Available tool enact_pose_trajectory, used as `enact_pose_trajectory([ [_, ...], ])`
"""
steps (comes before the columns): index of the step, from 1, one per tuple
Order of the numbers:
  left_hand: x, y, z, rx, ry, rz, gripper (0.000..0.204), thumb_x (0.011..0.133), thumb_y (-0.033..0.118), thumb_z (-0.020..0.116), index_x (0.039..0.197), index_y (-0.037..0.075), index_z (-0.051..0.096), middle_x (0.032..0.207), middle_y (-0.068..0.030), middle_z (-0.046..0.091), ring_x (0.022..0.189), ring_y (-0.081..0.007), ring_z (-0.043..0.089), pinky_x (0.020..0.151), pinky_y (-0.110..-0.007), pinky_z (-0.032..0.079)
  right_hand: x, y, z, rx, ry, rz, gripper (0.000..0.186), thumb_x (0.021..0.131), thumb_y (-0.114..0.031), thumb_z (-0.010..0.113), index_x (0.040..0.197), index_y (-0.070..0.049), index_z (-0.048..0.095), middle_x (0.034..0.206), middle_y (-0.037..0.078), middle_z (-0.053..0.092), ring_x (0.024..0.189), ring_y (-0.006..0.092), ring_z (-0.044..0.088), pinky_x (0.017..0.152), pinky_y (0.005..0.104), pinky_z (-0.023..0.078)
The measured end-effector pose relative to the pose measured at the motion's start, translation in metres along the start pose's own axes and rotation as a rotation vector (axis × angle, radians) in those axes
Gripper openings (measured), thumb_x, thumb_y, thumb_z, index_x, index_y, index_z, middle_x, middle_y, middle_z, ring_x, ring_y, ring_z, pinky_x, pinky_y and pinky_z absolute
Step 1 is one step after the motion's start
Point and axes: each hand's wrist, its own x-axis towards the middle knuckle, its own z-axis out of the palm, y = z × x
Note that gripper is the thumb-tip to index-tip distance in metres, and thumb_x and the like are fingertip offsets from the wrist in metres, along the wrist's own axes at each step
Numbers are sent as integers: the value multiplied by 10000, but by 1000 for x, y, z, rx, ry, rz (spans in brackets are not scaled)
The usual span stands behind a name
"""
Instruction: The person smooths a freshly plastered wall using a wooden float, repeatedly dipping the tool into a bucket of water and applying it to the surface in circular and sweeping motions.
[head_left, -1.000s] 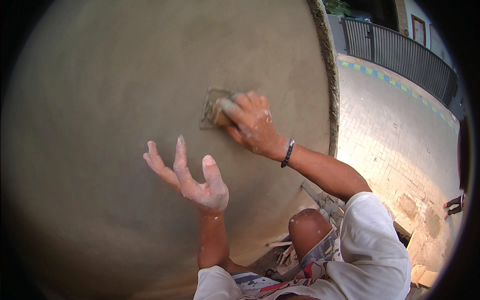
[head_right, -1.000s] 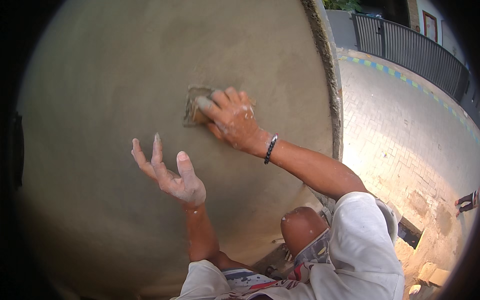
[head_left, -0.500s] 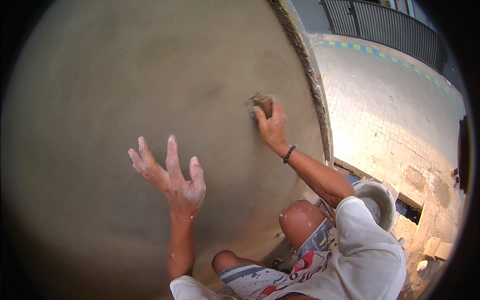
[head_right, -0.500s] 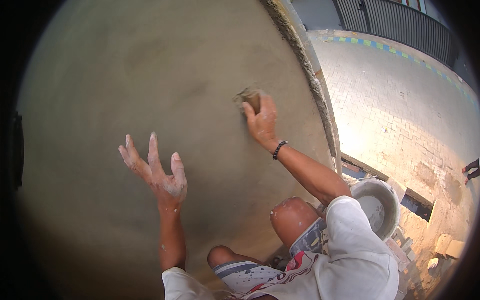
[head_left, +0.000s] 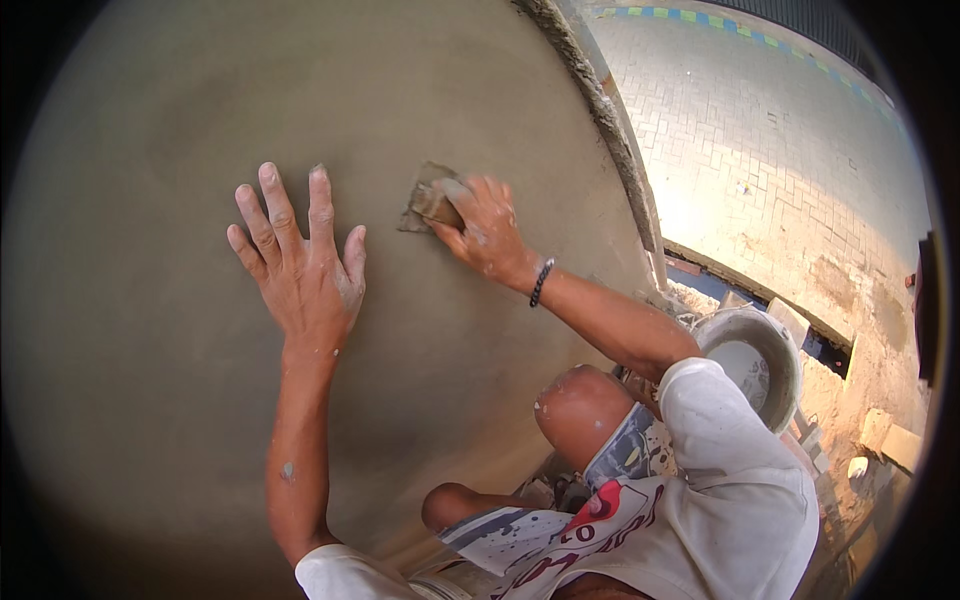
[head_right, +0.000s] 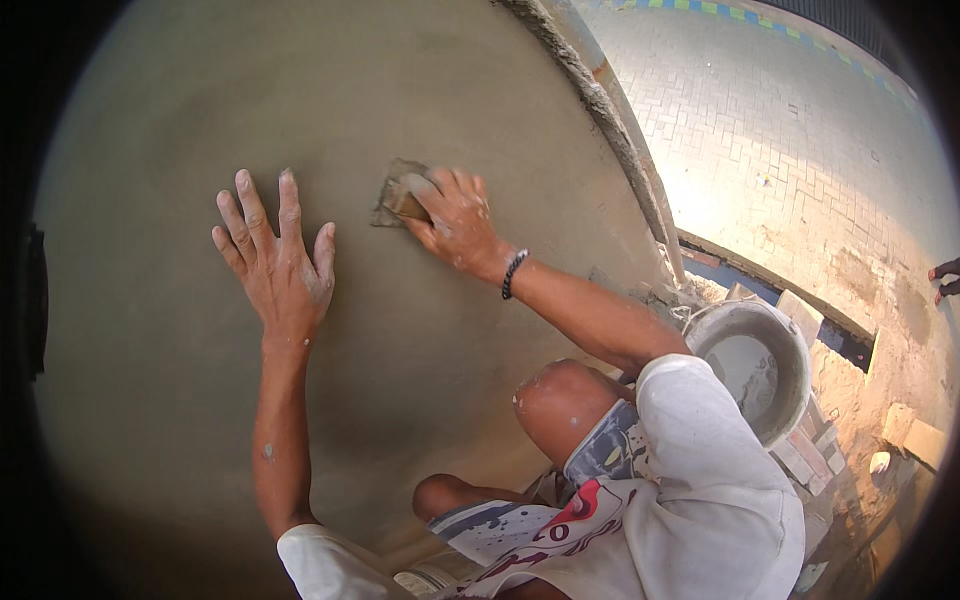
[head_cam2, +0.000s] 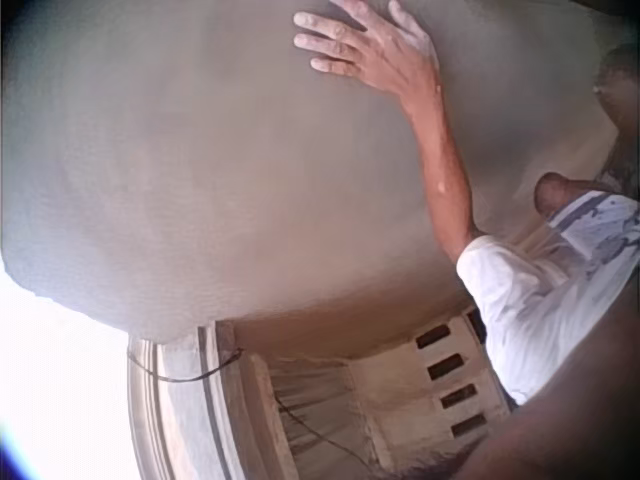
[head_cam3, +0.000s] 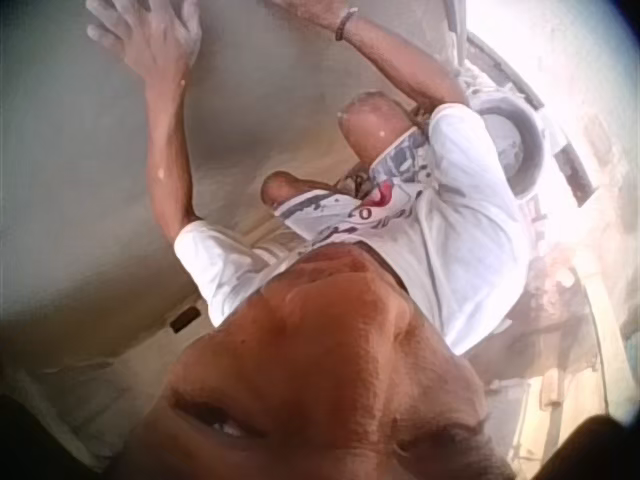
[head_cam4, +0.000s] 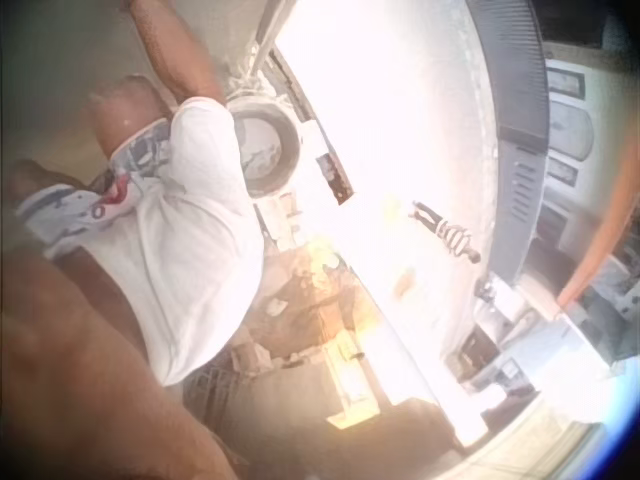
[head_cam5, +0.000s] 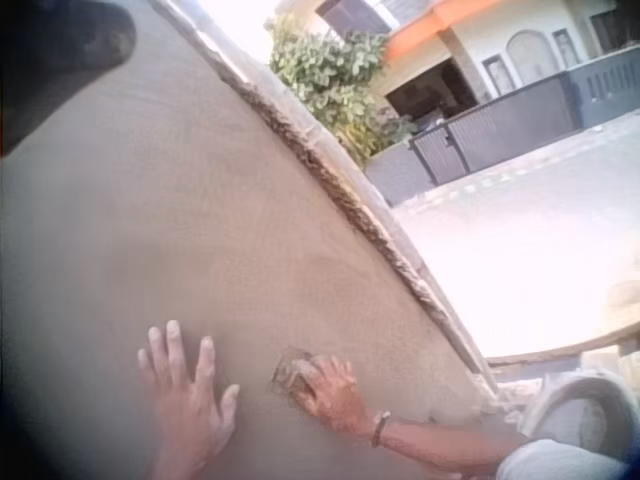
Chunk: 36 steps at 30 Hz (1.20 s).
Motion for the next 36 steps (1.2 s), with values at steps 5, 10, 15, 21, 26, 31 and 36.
enact_pose_trajectory([
  [5,9,-5,-1,131,20,32,684,960,520,561,1555,259,346,1676,-102,108,1544,-333,53,1222,-547,40,46,104,-26,205,366,674,563,877,-371,707,1286,-25,535,1179,224,633,1075,404,614,907,479,483],
  [10,9,-5,23,243,27,82,690,979,611,443,1563,265,323,1676,-62,130,1544,-304,81,1224,-543,12,-98,105,34,253,348,779,536,908,-318,672,1288,23,510,1192,265,621,1074,448,613,921,480,491],
  [15,6,-34,3,262,112,176,671,1004,598,389,1574,255,301,1675,-54,139,1546,-277,91,1231,-509,-20,0,94,-13,130,163,512,538,905,-320,672,1283,24,503,1179,259,620,1061,451,611,891,483,491],
  [21,12,-27,15,289,101,166,672,1015,626,291,1569,247,318,1674,-37,144,1548,-252,81,1238,-485,-3,-124,203,17,269,409,1125,571,902,-356,688,1275,25,484,1089,246,647,1039,401,631,859,455,503],
  [26,2,-46,3,324,53,135,688,999,643,330,1568,257,320,1675,-35,140,1551,-244,53,1238,-496,10,-51,174,12,218,275,703,602,887,-393,691,1268,34,506,1085,284,640,1054,440,625,896,483,483],
  [31,11,-33,9,297,20,85,683,961,670,416,1522,280,414,1656,-42,219,1543,-263,115,1224,-498,-40,-61,259,2,69,412,881,584,902,-354,690,1262,67,504,1149,246,627,1070,374,618,928,447,475],
  [36,0,-28,22,379,-29,39,651,941,664,476,1486,307,467,1640,-27,264,1531,-261,161,1219,-502,-18,-36,99,24,232,234,570,555,882,-323,733,1256,44,550,1095,226,609,1038,398,583,898,469,458],
])
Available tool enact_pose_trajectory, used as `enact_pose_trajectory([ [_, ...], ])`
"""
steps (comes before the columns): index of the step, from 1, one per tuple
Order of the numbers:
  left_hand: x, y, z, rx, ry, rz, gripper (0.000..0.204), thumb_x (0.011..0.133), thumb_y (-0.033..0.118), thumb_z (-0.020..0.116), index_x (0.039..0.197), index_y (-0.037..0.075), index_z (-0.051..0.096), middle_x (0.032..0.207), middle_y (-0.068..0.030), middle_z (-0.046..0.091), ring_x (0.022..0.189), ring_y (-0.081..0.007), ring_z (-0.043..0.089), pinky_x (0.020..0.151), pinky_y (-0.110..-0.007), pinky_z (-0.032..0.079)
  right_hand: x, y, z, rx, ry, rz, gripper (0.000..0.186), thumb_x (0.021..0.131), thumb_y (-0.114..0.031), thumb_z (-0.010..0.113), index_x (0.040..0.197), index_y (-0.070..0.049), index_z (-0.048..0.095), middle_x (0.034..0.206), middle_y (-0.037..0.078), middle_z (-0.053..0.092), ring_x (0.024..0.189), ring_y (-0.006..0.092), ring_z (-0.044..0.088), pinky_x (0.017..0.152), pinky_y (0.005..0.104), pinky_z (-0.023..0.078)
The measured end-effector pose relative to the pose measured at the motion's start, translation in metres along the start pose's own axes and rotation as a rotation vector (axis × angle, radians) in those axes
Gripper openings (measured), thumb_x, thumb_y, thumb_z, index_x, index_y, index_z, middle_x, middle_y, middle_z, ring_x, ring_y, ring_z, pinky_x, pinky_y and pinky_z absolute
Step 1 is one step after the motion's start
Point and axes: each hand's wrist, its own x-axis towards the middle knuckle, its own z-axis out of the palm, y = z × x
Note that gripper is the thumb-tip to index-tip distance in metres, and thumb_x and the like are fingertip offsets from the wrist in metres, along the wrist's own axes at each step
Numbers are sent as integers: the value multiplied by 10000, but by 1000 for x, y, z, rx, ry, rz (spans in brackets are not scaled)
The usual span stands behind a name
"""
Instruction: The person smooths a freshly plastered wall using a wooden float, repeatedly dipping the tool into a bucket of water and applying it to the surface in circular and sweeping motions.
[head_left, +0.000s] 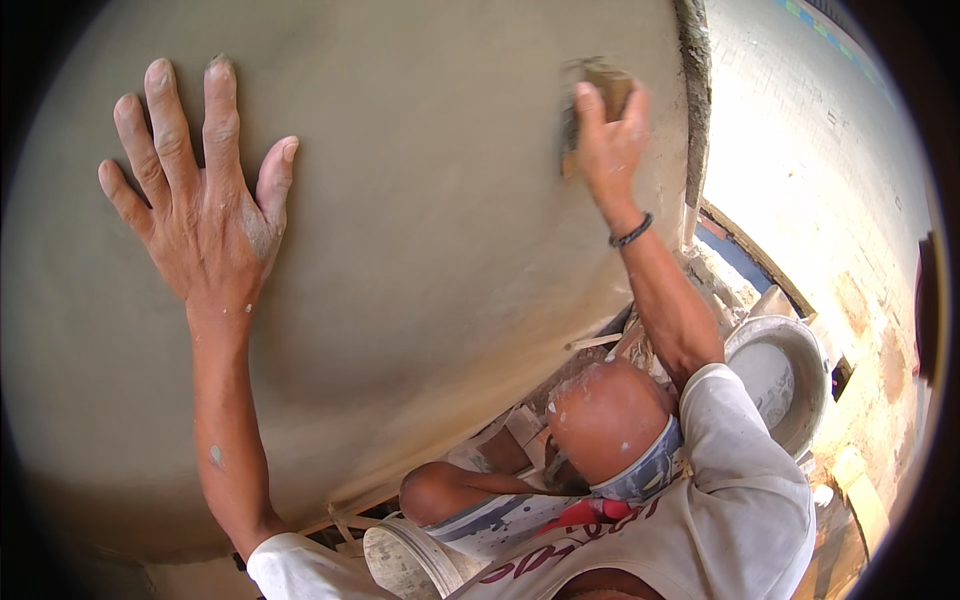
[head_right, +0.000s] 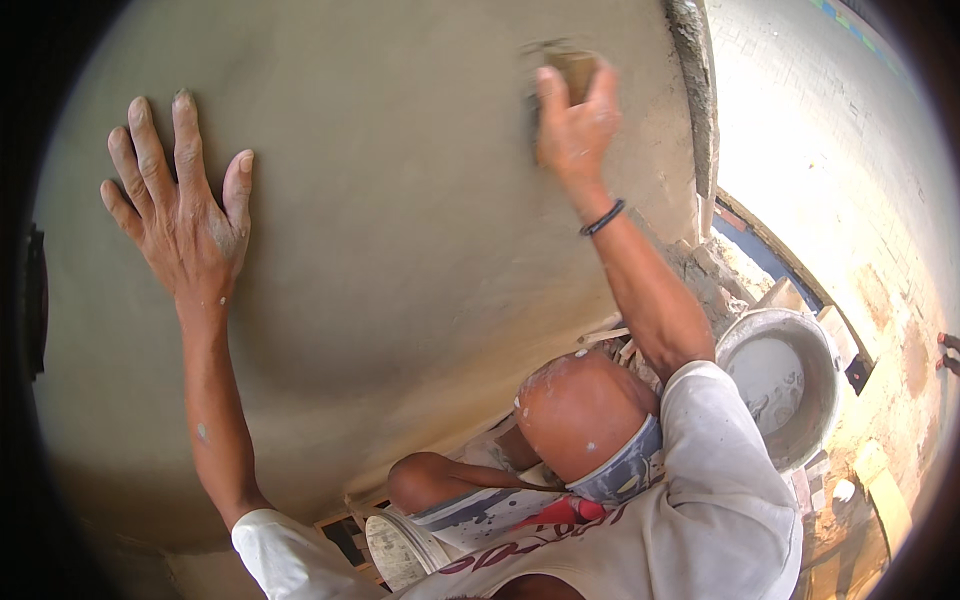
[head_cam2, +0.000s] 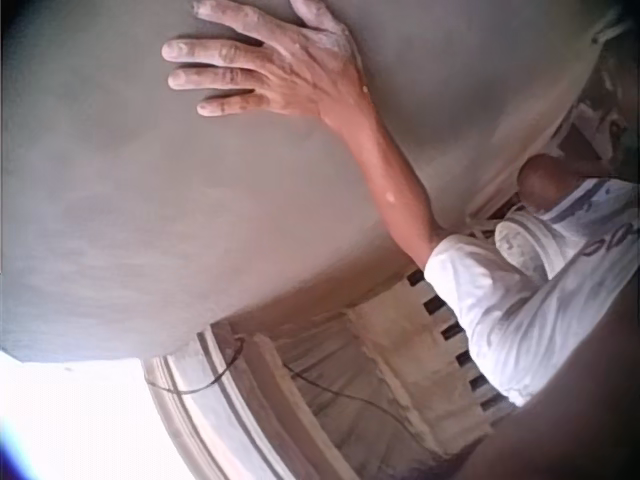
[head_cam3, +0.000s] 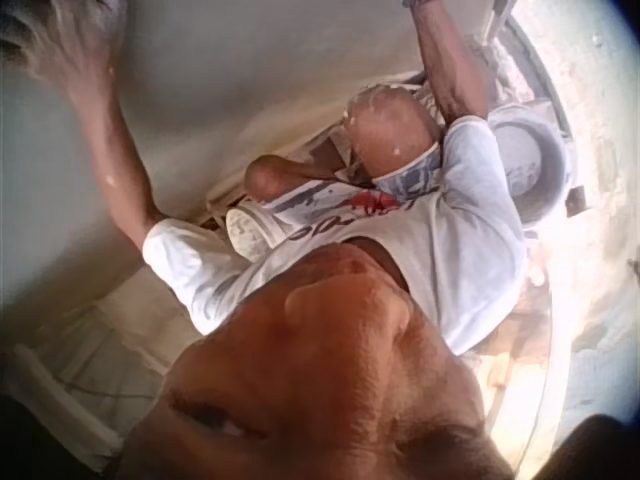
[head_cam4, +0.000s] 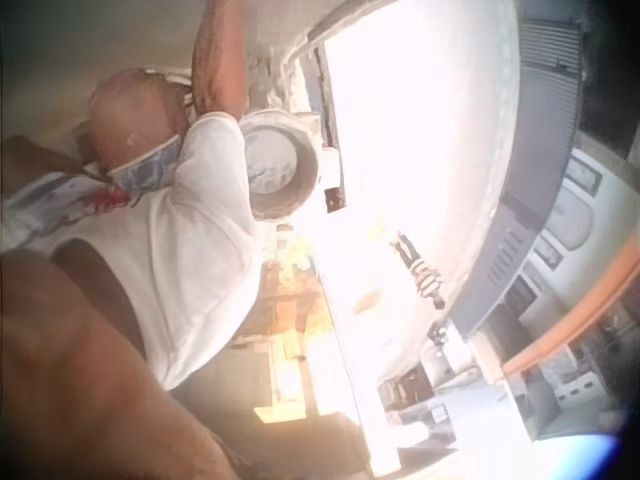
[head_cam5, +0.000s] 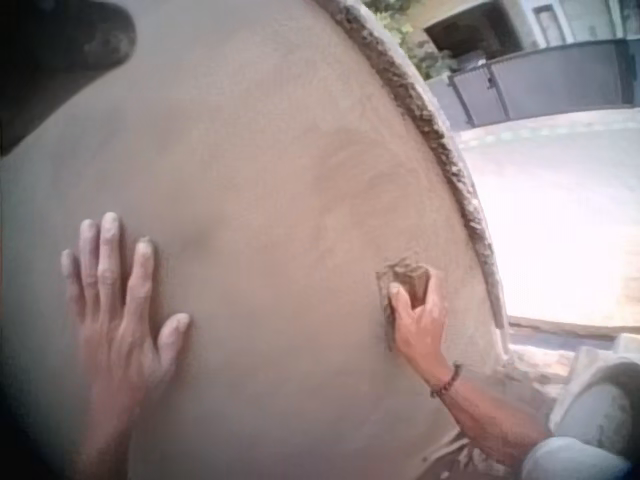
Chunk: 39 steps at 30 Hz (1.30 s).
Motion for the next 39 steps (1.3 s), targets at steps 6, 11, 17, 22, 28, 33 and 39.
enact_pose_trajectory([
  [6,-7,11,4,-139,151,36,624,969,548,545,1501,234,457,1618,-103,276,1519,-311,177,1202,-532,144,-98,57,-38,-320,-474,-604,506,766,-202,811,1209,-51,618,1006,180,573,952,350,561,799,463,428],
  [11,-83,-11,-3,-286,194,51,667,966,475,593,1519,147,416,1634,-192,187,1513,-424,103,1174,-609,127,-55,-3,1,-103,-230,-322,547,728,-196,820,1233,-107,628,1055,131,567,993,322,549,820,453,400],
  [17,-156,-29,-23,-198,111,-111,712,979,478,571,1548,115,344,1648,-210,109,1509,-462,61,1157,-664,95,-81,17,-26,-291,-419,-575,567,744,-193,817,1267,-108,614,1014,114,562,949,309,532,787,420,385],
  [22,-199,-48,-19,-158,73,-232,742,976,485,575,1561,111,314,1652,-204,88,1510,-461,47,1161,-660,91,-61,-27,1,-115,-319,-541,658,712,-181,829,1323,-140,590,1038,79,547,949,282,516,779,402,374],
  [28,-195,-52,-4,-179,65,-268,754,971,474,587,1567,112,301,1654,-204,67,1509,-463,33,1162,-656,87,-83,14,-16,-196,-422,-597,661,727,-171,817,1342,-150,577,1012,83,551,925,280,523,775,405,380],
  [33,-200,-48,0,-181,57,-264,768,973,482,580,1578,122,272,1656,-199,47,1507,-469,21,1157,-671,76,-83,-13,-11,-181,-444,-592,572,780,-177,796,1307,-97,589,975,97,559,904,286,540,767,401,391],
  [39,-195,-50,27,-215,47,-343,770,991,541,495,1587,124,242,1662,-188,5,1509,-466,-16,1163,-660,26,-45,67,-34,-280,-287,-468,429,832,-191,759,1217,-46,638,899,141,553,849,331,545,746,438,435],
])
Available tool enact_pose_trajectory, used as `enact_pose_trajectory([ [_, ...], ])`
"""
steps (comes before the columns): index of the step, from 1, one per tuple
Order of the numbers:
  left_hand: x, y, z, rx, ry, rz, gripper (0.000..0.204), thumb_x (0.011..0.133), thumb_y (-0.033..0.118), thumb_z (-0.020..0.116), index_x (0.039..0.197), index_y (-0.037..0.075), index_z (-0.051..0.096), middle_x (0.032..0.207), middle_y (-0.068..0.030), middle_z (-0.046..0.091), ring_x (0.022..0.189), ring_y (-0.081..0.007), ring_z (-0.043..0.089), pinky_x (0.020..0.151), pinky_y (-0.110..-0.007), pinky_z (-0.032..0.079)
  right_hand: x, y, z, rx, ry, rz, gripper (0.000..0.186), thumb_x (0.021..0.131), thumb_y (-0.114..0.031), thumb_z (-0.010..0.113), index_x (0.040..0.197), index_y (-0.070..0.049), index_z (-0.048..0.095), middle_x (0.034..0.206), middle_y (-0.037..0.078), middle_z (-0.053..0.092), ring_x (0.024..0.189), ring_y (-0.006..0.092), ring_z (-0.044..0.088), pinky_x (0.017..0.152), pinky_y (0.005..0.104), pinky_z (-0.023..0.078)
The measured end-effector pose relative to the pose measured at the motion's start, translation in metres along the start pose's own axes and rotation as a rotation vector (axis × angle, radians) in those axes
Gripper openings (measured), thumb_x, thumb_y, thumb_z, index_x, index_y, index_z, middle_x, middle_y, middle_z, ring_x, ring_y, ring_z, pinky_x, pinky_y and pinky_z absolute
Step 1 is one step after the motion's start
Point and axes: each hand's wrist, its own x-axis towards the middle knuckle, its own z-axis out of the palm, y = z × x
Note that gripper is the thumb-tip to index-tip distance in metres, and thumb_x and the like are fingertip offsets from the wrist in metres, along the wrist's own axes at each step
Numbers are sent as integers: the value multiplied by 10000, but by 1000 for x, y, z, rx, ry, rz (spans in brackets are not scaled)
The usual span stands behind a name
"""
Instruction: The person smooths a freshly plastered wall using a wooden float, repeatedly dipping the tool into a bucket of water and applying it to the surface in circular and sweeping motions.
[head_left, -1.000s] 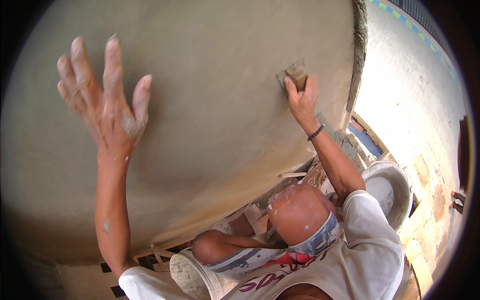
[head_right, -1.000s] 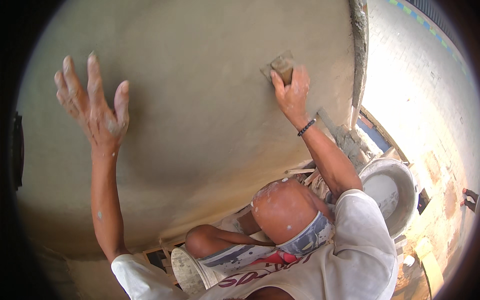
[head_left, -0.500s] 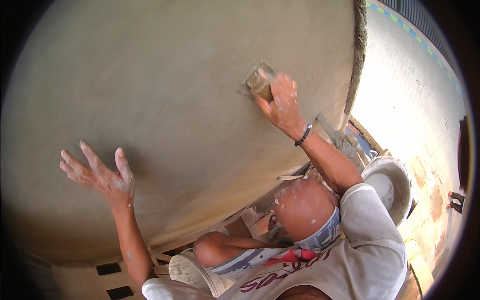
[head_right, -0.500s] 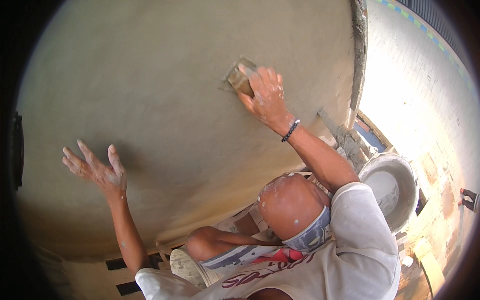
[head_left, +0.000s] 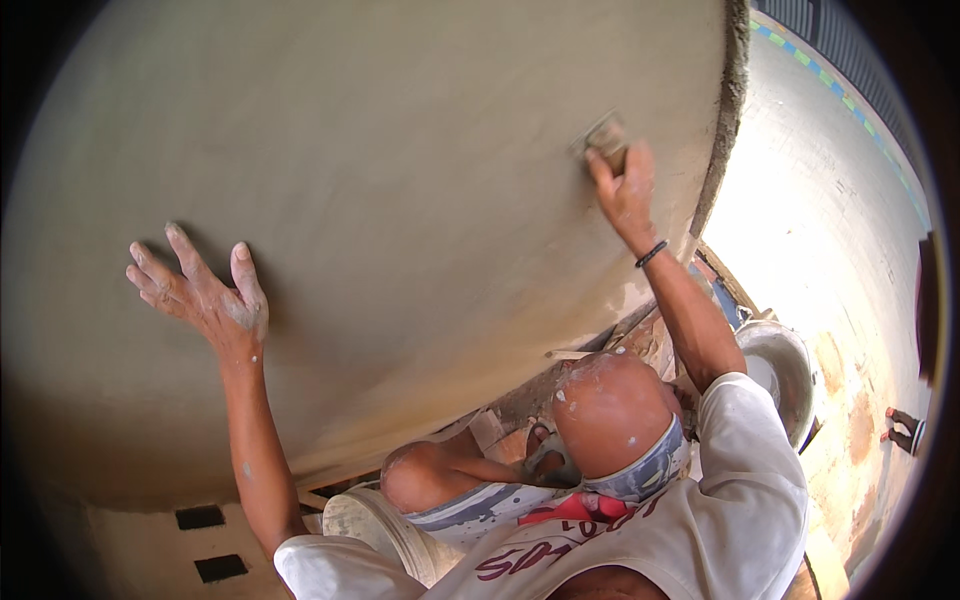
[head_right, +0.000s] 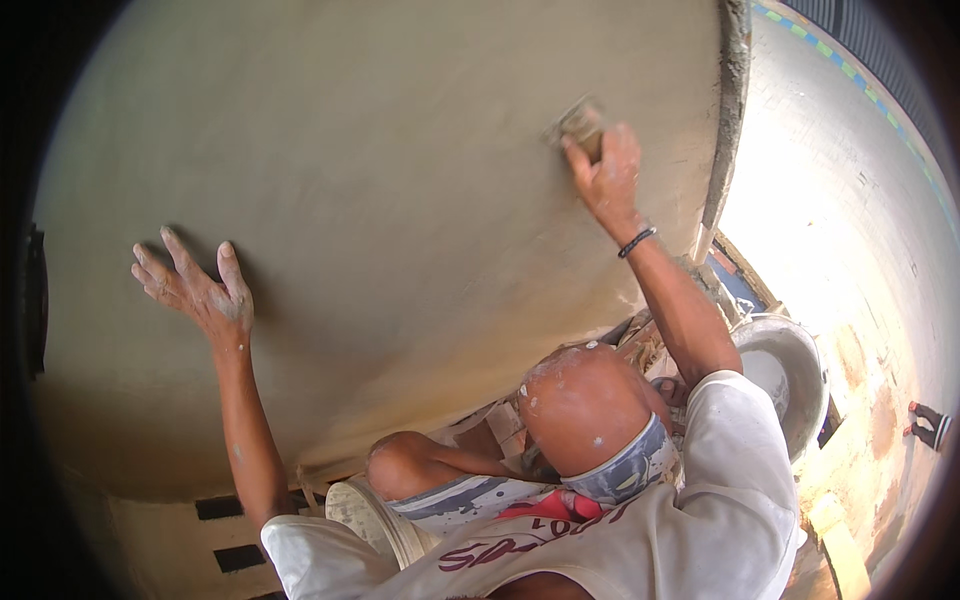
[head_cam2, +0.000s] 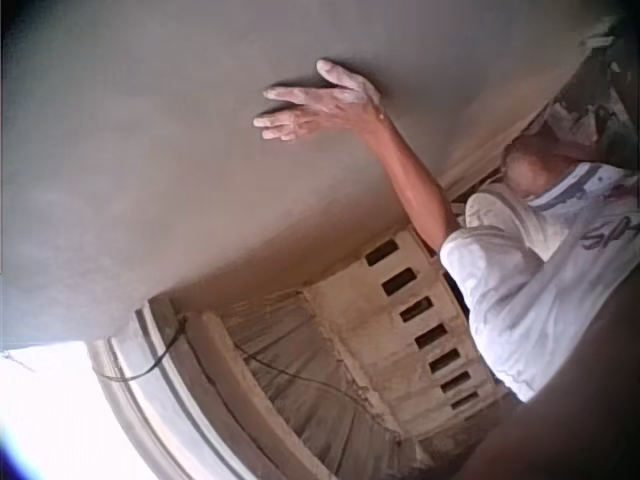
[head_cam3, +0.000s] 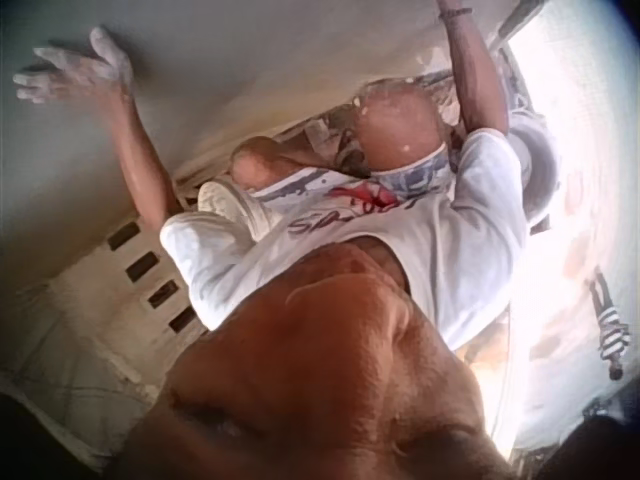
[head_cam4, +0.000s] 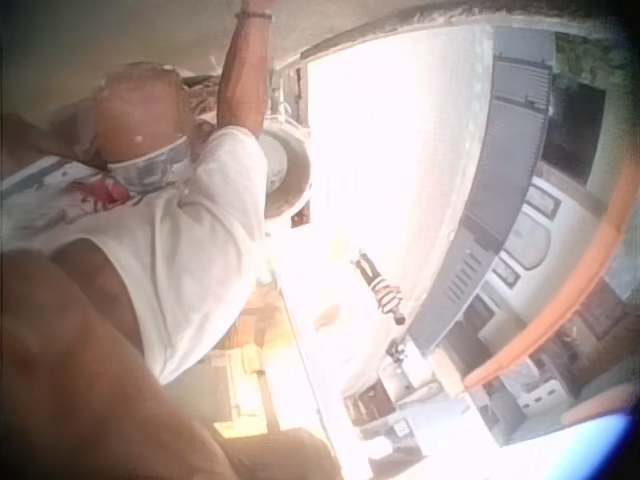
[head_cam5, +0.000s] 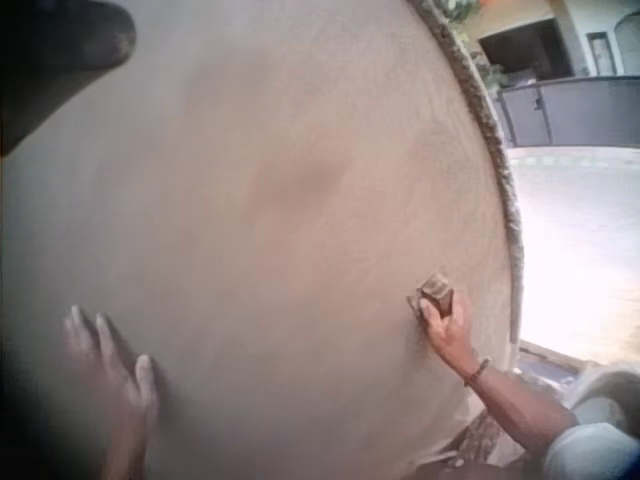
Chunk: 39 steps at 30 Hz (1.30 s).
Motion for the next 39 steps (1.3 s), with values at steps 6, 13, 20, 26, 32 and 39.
enact_pose_trajectory([
  [6,-9,-14,20,132,139,8,757,1023,620,274,1601,138,201,1680,-128,47,1541,-359,-25,1185,-602,0,12,-116,5,77,-102,-184,541,722,-197,814,1234,-126,654,965,128,562,910,321,545,748,439,422],
  [13,-5,-5,18,152,140,11,760,1025,628,240,1601,134,199,1678,-130,64,1537,-375,-1,1189,-588,29,-58,-2,19,202,-72,24,669,646,-186,832,1282,-151,629,1032,115,559,961,302,535,748,435,399],
  [20,-4,-7,21,142,136,7,792,1010,659,238,1589,118,237,1675,-148,38,1525,-416,5,1177,-613,24,-53,-143,25,173,-421,-441,780,615,-150,850,1353,-152,597,1013,104,532,933,296,514,732,435,384],
  [26,-7,-7,27,100,120,-48,799,992,689,260,1576,143,285,1674,-144,48,1533,-384,-49,1176,-608,-6,-38,-122,23,135,-294,-382,855,590,-157,854,1394,-209,568,1001,81,518,931,277,503,734,410,367],
  [32,-4,6,26,77,101,-55,772,990,679,312,1563,161,330,1669,-155,45,1528,-402,-39,1172,-620,11,-63,-156,34,117,-458,-652,863,603,-194,857,1411,-222,556,994,63,530,945,261,504,757,404,369],
  [39,-22,8,3,25,2,44,725,993,611,426,1570,185,324,1663,-168,52,1521,-427,-27,1171,-636,35,-77,-9,26,1,-156,-139,629,786,-227,799,1356,-108,561,999,138,557,946,326,553,804,458,425],
])
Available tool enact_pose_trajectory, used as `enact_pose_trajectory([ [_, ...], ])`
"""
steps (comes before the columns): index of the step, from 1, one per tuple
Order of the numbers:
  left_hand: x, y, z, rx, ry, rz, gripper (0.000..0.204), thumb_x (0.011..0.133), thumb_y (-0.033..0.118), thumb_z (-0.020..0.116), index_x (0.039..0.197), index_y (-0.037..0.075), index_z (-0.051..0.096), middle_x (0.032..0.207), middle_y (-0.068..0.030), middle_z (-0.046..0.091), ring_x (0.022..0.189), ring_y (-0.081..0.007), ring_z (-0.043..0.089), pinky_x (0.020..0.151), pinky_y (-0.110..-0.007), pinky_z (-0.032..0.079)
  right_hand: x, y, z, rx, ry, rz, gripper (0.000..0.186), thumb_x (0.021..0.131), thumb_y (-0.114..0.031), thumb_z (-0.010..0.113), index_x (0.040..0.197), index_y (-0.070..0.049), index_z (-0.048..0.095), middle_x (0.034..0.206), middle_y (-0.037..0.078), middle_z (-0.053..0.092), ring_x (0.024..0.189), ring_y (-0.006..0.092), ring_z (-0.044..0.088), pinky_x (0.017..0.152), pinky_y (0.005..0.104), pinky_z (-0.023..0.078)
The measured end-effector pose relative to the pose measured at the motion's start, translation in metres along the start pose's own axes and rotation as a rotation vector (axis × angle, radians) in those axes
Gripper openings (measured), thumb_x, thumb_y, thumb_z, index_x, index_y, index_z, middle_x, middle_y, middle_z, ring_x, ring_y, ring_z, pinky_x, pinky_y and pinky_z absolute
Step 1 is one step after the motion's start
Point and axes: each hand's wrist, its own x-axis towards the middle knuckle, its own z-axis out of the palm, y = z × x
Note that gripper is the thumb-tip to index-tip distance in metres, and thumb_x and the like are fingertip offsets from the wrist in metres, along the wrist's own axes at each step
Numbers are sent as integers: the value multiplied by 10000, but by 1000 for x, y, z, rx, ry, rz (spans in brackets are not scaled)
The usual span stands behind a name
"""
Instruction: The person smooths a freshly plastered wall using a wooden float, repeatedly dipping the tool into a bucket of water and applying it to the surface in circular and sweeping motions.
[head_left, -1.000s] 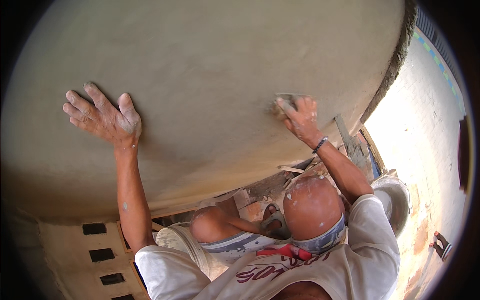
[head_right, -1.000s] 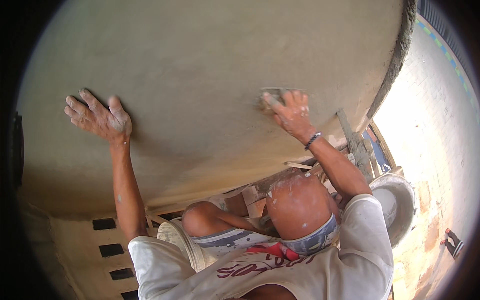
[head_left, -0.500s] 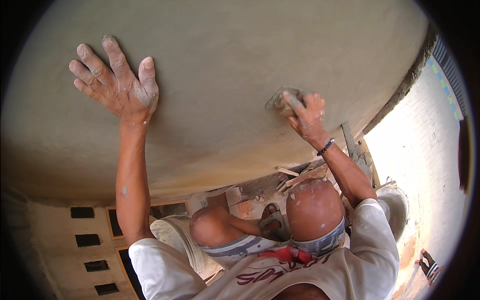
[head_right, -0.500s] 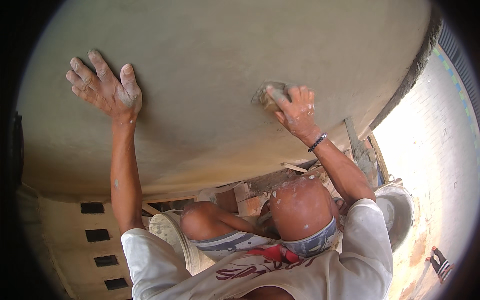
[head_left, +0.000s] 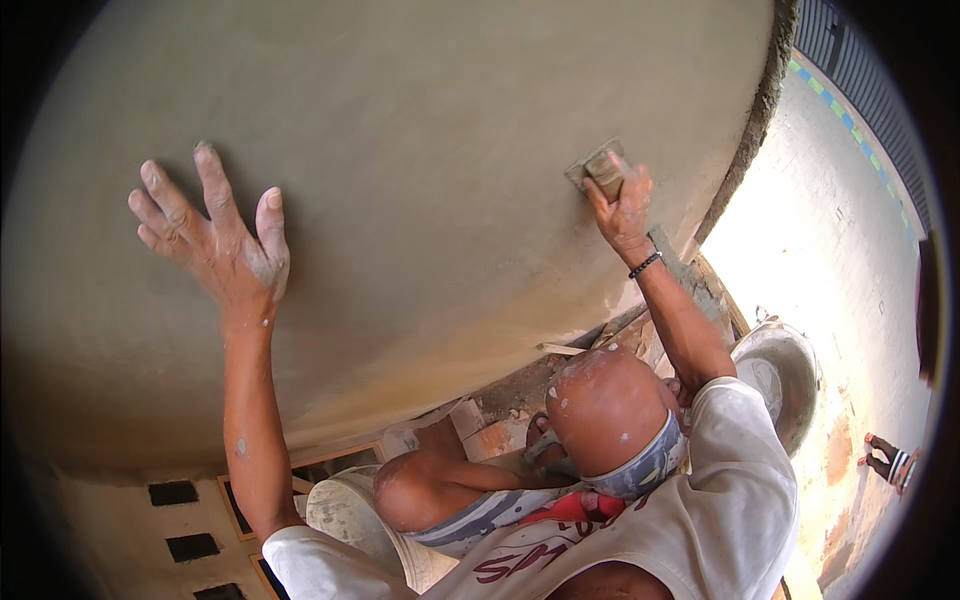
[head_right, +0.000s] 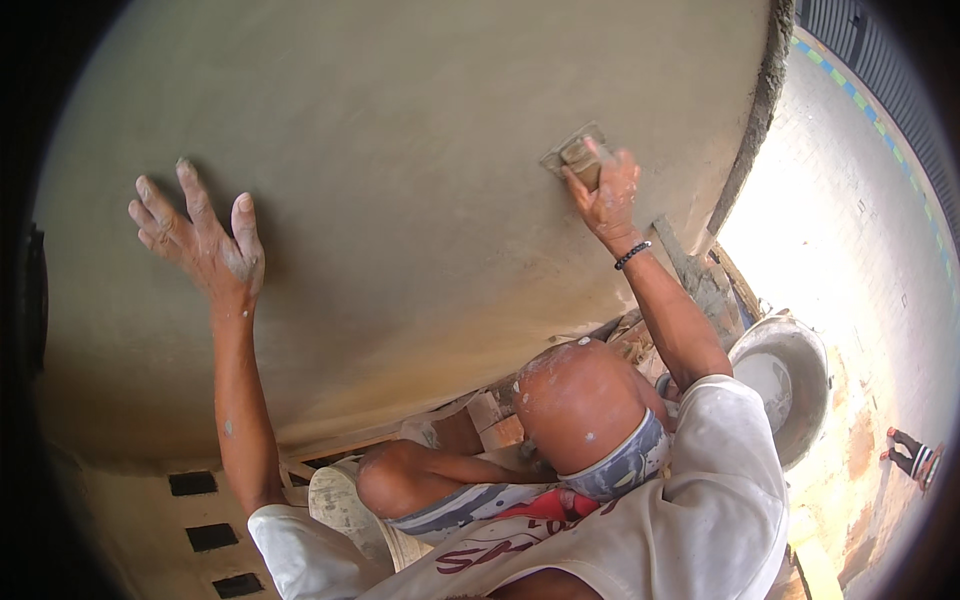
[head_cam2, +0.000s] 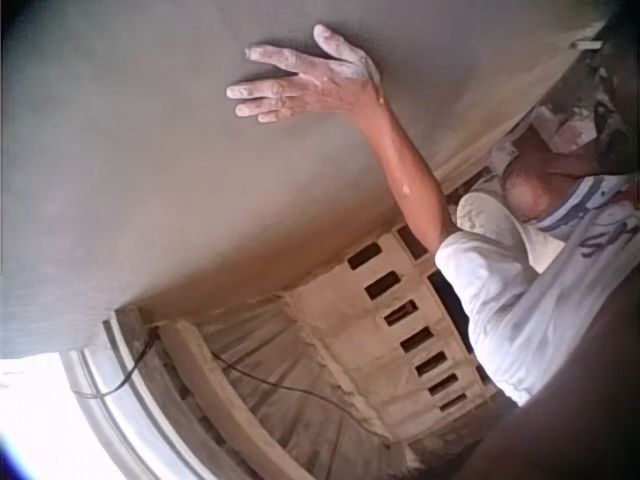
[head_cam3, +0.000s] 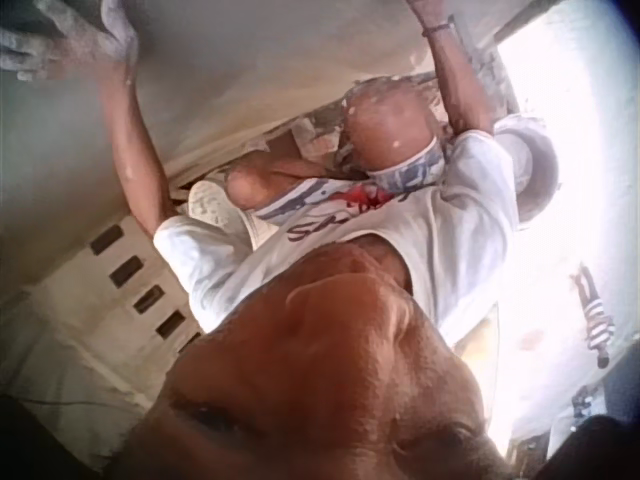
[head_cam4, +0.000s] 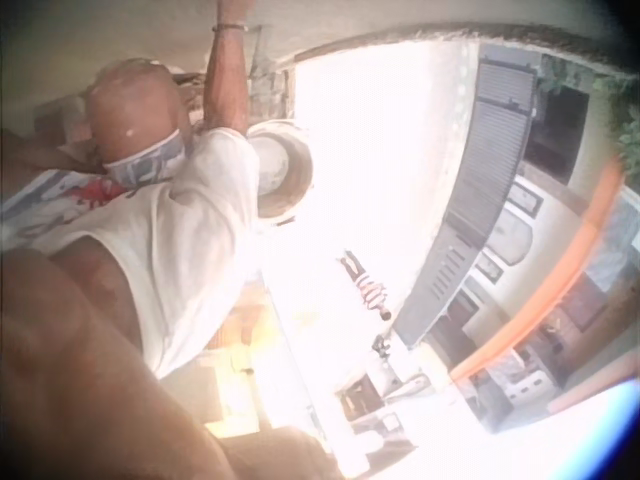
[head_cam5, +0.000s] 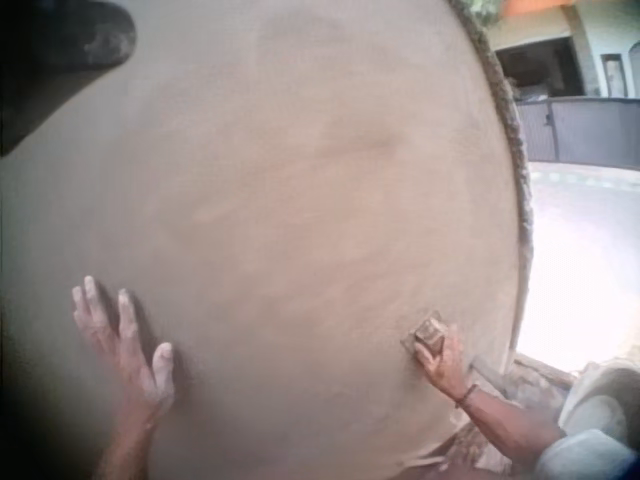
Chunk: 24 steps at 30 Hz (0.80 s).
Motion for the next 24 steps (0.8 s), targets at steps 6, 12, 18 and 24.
enact_pose_trajectory([
  [6,17,42,-5,-121,29,15,711,990,514,513,1568,154,310,1659,-205,58,1518,-451,32,1167,-653,42,-9,-8,3,356,338,594,542,891,-277,731,1260,68,531,993,230,572,942,402,562,829,483,451],
  [12,47,53,-10,-73,67,5,707,975,463,551,1557,133,326,1654,-214,92,1518,-456,46,1182,-638,57,172,-76,-54,29,202,-116,485,848,-279,751,1234,-43,576,1010,221,573,963,392,564,835,469,441],
  [18,100,19,-2,104,209,-180,699,987,495,487,1567,150,308,1661,-173,121,1524,-423,74,1202,-596,73,329,13,-154,175,469,293,397,906,-324,689,1058,26,579,1017,228,647,957,362,626,843,447,480],
  [24,96,25,2,113,174,-193,698,980,533,465,1547,145,345,1649,-183,170,1513,-443,108,1192,-621,108,267,-44,-107,88,336,147,415,895,-324,695,1024,37,536,1026,254,640,969,425,622,835,501,471],
])
